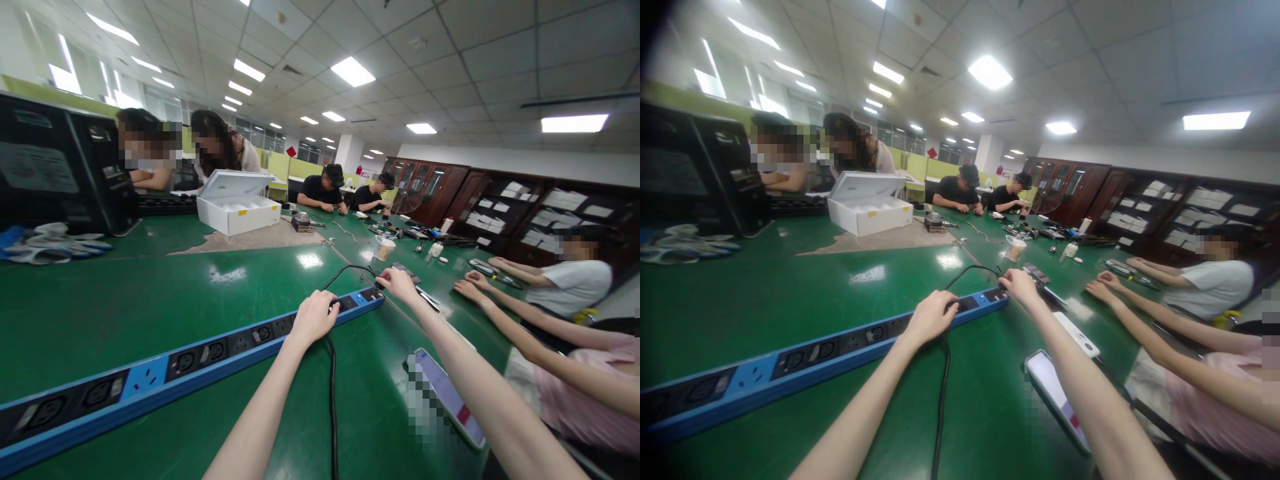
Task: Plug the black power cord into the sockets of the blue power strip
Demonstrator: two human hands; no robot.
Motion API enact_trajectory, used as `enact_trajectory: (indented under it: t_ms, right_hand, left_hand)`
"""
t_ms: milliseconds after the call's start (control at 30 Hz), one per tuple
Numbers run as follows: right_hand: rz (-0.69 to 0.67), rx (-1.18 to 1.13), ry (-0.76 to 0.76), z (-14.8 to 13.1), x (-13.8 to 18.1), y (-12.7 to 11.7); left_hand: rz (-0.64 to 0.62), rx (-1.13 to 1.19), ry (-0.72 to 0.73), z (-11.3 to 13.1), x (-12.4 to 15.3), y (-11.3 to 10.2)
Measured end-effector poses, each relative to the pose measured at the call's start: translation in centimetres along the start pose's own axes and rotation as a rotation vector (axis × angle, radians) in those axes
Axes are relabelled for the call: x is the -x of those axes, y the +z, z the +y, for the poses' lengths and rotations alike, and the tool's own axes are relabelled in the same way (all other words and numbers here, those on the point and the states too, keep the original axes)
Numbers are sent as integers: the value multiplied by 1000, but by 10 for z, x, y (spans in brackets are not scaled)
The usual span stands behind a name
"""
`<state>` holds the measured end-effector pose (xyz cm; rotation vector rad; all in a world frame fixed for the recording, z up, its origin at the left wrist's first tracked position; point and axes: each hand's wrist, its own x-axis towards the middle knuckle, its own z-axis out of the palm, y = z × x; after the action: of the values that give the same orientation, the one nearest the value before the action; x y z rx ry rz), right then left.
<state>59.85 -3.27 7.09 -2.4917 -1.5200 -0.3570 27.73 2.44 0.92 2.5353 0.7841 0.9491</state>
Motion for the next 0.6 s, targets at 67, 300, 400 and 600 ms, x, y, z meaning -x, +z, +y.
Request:
enact_trajectory:
  t_ms: [67,300,400,600]
  right_hand:
    - [10,0,11,-3,2,6]
    - [46,24,5,-13,3,19]
    - [54,67,7,-17,1,18]
    - [54,94,37,-16,2,18]
  left_hand:
    - [-15,-5,3,-1,0,2]
    - [-42,-37,22,-2,1,0]
    - [-43,-47,24,-2,2,-1]
    - [-48,-72,1,-3,3,-1]
